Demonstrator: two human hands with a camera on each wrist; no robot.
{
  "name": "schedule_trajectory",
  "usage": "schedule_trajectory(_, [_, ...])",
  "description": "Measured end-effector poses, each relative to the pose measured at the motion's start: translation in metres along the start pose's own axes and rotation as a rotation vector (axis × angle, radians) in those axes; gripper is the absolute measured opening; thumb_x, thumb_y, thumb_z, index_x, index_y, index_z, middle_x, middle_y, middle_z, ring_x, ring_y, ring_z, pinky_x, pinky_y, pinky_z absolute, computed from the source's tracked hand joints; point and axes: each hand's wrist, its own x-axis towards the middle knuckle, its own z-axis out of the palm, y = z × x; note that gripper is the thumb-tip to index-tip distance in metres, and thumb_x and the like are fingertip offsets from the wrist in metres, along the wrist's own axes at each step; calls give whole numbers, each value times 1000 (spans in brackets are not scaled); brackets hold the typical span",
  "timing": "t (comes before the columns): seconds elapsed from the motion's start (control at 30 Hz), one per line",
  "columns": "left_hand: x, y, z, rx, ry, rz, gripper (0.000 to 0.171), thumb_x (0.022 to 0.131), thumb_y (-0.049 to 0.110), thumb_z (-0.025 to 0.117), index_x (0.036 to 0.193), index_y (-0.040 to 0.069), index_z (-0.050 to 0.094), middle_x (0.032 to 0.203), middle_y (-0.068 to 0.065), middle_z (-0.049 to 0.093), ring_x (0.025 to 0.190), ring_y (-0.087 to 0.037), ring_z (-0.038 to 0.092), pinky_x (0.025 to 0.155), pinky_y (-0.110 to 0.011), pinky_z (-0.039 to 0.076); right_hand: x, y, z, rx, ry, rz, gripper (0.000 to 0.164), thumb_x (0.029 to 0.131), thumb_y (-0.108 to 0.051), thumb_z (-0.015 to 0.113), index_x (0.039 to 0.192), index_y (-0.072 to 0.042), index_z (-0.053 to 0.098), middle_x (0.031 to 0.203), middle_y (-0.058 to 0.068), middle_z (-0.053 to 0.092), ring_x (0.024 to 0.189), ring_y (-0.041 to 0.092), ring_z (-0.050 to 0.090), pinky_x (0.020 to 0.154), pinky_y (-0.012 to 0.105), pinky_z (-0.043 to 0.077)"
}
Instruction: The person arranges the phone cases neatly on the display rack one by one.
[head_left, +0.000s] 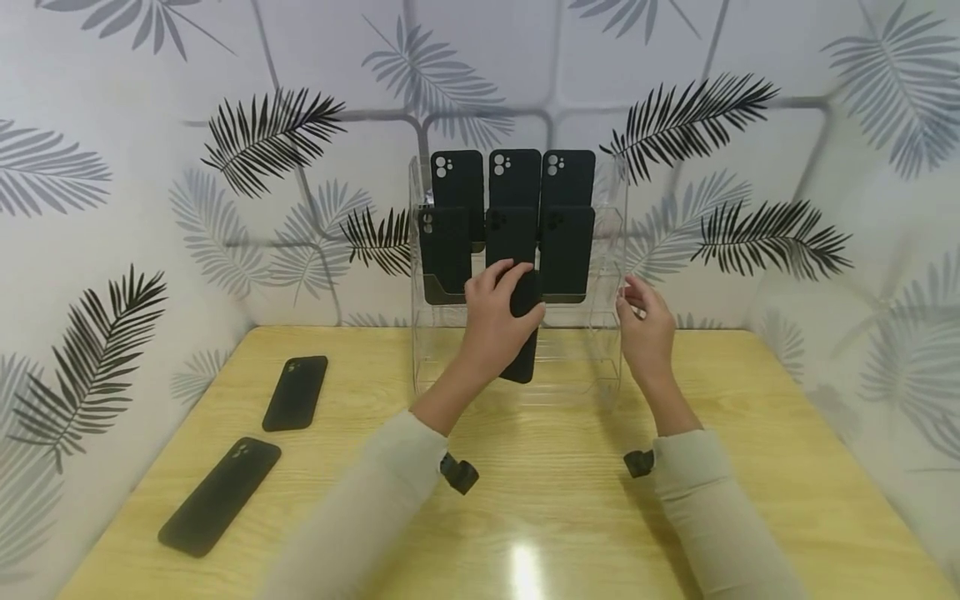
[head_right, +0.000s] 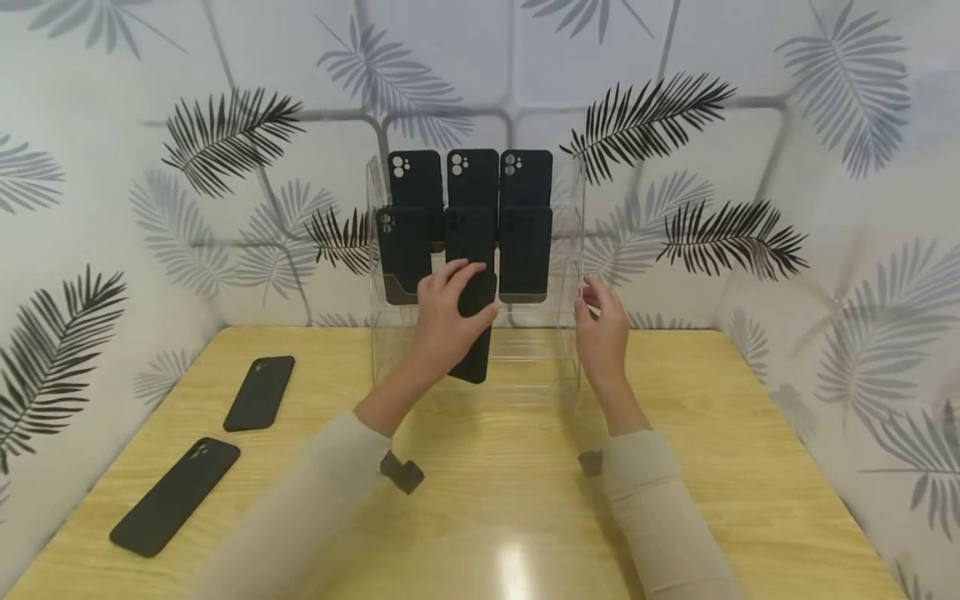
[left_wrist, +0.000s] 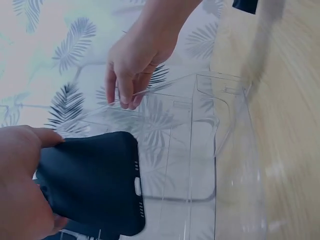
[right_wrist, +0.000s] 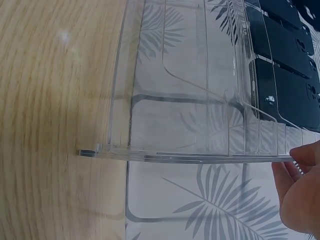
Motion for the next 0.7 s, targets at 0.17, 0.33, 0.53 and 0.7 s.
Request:
schedule_trajectory(0.17, [25,5,31,53,111,72,52,95,29,71,143,16,56,151,-12,41,136,-34,32,112,-50,36,2,2,-3,18,-6,14,39,99,-6,60,138,-2,60,117,20,66,113,31,65,96,31,54])
schedule_trajectory(0.33, [41,6,57,116,193,95,50,94,30,72,141,17,57,151,-11,41,135,-31,31,112,-44,38,-1,4,-2,28,-5,31,39,100,-9,61,138,-2,60,119,21,66,115,32,64,101,44,51])
schedule_trajectory(0.53, [49,10,83,171,275,94,50,95,31,72,140,17,56,150,-11,41,134,-30,31,111,-41,39,-2,3,-2,15,1,19,37,100,-11,61,137,-4,62,120,21,66,115,33,64,102,49,51])
schedule_trajectory(0.7, [49,13,98,252,338,81,50,96,34,69,141,18,54,149,-11,42,135,-31,33,113,-40,38,-2,4,-3,3,-8,3,37,101,-13,61,136,-4,62,122,19,67,115,32,64,101,47,53])
